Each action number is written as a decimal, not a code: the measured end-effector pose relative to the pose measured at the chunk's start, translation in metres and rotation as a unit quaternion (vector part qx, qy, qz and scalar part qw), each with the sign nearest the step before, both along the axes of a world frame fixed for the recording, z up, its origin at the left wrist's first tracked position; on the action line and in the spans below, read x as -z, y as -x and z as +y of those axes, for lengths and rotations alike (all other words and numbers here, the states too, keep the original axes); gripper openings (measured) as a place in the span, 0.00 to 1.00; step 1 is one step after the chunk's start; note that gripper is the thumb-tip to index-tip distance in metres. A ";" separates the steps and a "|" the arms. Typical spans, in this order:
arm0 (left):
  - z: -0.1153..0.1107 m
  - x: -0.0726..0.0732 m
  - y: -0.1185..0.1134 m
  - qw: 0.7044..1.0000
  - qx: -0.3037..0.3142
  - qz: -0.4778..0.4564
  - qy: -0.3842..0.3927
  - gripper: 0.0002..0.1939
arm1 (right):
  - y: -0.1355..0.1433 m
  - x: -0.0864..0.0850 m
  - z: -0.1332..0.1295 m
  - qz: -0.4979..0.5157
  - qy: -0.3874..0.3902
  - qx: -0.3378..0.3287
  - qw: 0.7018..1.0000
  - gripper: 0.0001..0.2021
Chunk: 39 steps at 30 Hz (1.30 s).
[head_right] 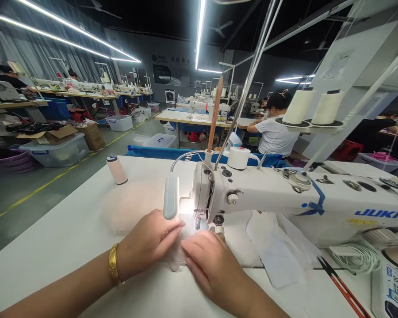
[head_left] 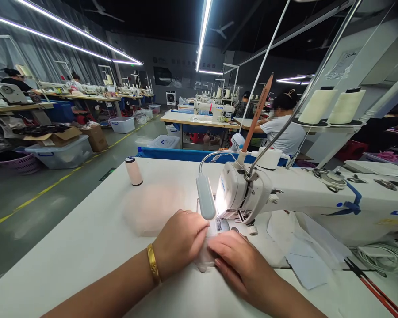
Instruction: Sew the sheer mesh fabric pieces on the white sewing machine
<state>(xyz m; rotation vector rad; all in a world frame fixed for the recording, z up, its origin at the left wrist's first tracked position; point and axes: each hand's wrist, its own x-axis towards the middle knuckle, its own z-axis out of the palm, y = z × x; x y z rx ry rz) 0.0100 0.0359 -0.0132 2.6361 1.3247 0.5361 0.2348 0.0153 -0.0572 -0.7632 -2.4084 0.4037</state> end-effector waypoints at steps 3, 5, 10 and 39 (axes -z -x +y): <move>0.009 -0.004 0.007 0.998 -0.029 0.039 0.031 0.08 | 0.000 0.003 -0.003 -0.016 -0.025 -0.024 0.999 0.17; 0.011 -0.004 0.009 0.994 -0.053 0.072 0.065 0.04 | -0.001 0.003 -0.005 -0.021 -0.027 -0.037 0.999 0.16; 0.007 -0.008 0.005 0.992 -0.020 0.106 0.064 0.03 | -0.006 0.005 -0.005 -0.016 -0.013 -0.036 0.999 0.13; -0.003 0.008 -0.011 0.860 -0.040 -0.289 0.419 0.07 | 0.006 -0.008 -0.010 0.075 0.232 0.080 0.967 0.18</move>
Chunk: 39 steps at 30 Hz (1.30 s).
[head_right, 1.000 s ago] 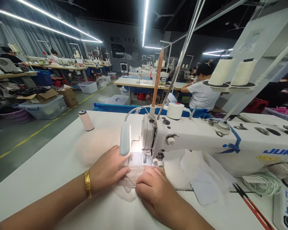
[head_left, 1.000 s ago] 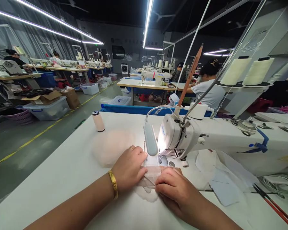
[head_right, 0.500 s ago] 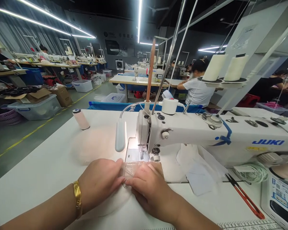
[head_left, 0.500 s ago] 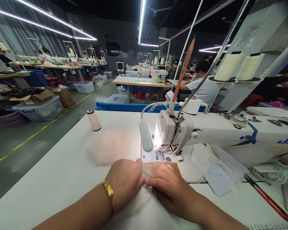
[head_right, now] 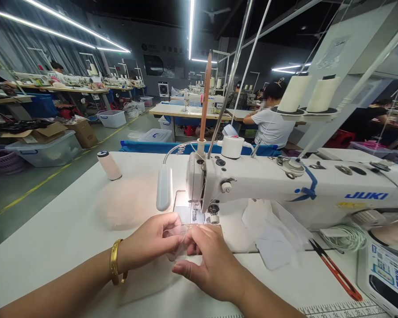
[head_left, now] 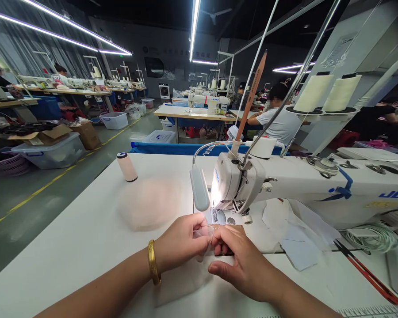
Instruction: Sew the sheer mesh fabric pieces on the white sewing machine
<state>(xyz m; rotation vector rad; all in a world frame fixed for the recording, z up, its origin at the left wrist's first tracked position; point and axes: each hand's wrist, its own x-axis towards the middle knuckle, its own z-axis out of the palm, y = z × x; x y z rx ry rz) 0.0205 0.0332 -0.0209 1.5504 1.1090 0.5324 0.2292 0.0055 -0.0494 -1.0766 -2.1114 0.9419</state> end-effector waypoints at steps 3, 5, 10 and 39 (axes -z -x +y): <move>-0.003 0.002 -0.004 0.998 -0.002 -0.054 0.022 0.06 | 0.003 -0.001 0.001 -0.013 0.021 0.032 0.999 0.14; -0.003 0.003 -0.004 0.999 -0.017 -0.048 0.017 0.05 | 0.002 -0.003 0.002 -0.025 0.023 0.038 0.999 0.12; 0.002 0.002 -0.002 0.998 -0.051 -0.017 0.034 0.08 | -0.004 -0.005 0.001 -0.013 0.079 0.064 0.995 0.11; -0.004 0.011 -0.012 0.999 -0.007 0.024 -0.042 0.18 | -0.002 0.003 0.004 0.035 0.018 0.092 0.995 0.10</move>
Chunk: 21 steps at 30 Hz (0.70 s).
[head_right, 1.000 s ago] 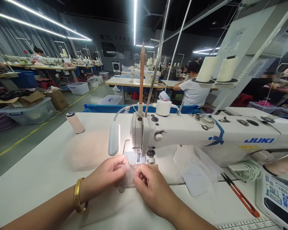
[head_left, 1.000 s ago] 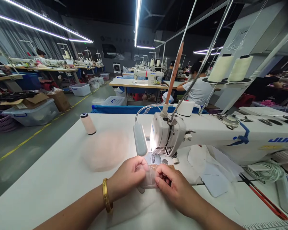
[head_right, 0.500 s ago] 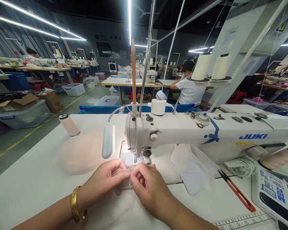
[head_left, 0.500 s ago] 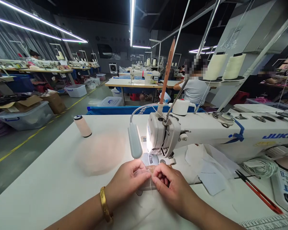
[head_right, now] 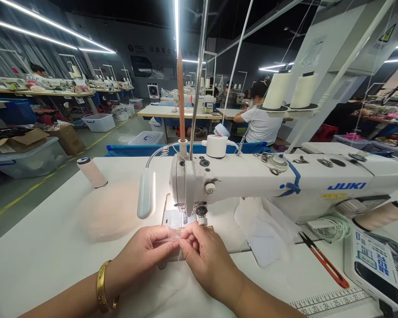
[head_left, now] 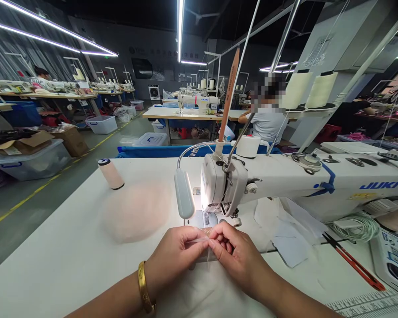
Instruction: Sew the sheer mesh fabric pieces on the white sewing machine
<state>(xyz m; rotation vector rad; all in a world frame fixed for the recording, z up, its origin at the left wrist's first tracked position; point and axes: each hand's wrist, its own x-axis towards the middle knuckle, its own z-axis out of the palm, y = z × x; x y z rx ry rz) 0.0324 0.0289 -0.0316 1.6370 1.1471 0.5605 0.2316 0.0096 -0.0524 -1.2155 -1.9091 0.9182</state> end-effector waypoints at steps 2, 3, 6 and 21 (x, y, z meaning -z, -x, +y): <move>0.000 0.001 0.000 1.000 0.006 0.007 -0.022 0.17 | 0.000 -0.001 0.000 0.000 -0.006 0.001 1.000 0.10; 0.000 0.002 0.001 0.999 0.010 0.009 -0.041 0.17 | 0.000 -0.001 0.000 0.001 -0.005 0.003 1.000 0.11; 0.000 0.002 0.001 0.995 0.027 0.007 -0.096 0.16 | -0.001 0.000 0.000 0.008 0.018 0.008 1.000 0.10; -0.003 0.004 -0.002 0.981 0.025 0.024 -0.192 0.15 | 0.000 0.001 -0.001 -0.025 -0.057 0.031 0.998 0.09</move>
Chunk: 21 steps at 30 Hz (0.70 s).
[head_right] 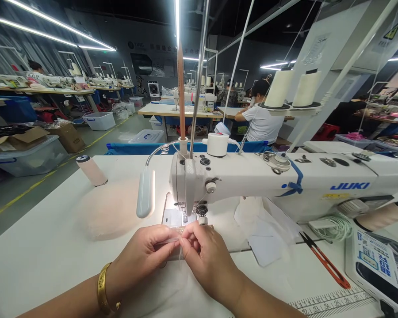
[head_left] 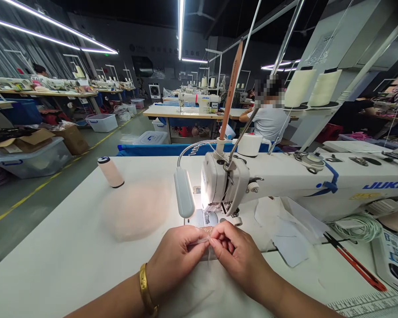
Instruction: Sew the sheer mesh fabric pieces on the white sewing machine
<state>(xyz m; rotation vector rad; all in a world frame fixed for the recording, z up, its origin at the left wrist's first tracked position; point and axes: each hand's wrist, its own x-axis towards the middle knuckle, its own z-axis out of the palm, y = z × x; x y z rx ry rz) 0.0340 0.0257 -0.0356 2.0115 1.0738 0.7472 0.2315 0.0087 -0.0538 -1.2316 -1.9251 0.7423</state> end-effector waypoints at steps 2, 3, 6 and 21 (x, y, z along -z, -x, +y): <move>0.000 0.000 0.000 1.000 0.000 -0.006 -0.012 0.14 | 0.000 0.001 0.000 0.005 0.016 0.001 1.000 0.08; 0.000 0.000 0.000 1.000 0.002 -0.011 -0.015 0.14 | 0.000 0.001 -0.001 0.008 0.024 0.000 1.000 0.08; -0.002 0.000 0.001 1.000 0.014 -0.026 -0.008 0.14 | -0.001 0.001 -0.001 0.006 0.025 0.000 1.000 0.08; -0.004 -0.004 -0.001 0.999 0.028 -0.042 0.009 0.15 | -0.001 0.001 -0.002 -0.004 -0.023 0.000 1.000 0.06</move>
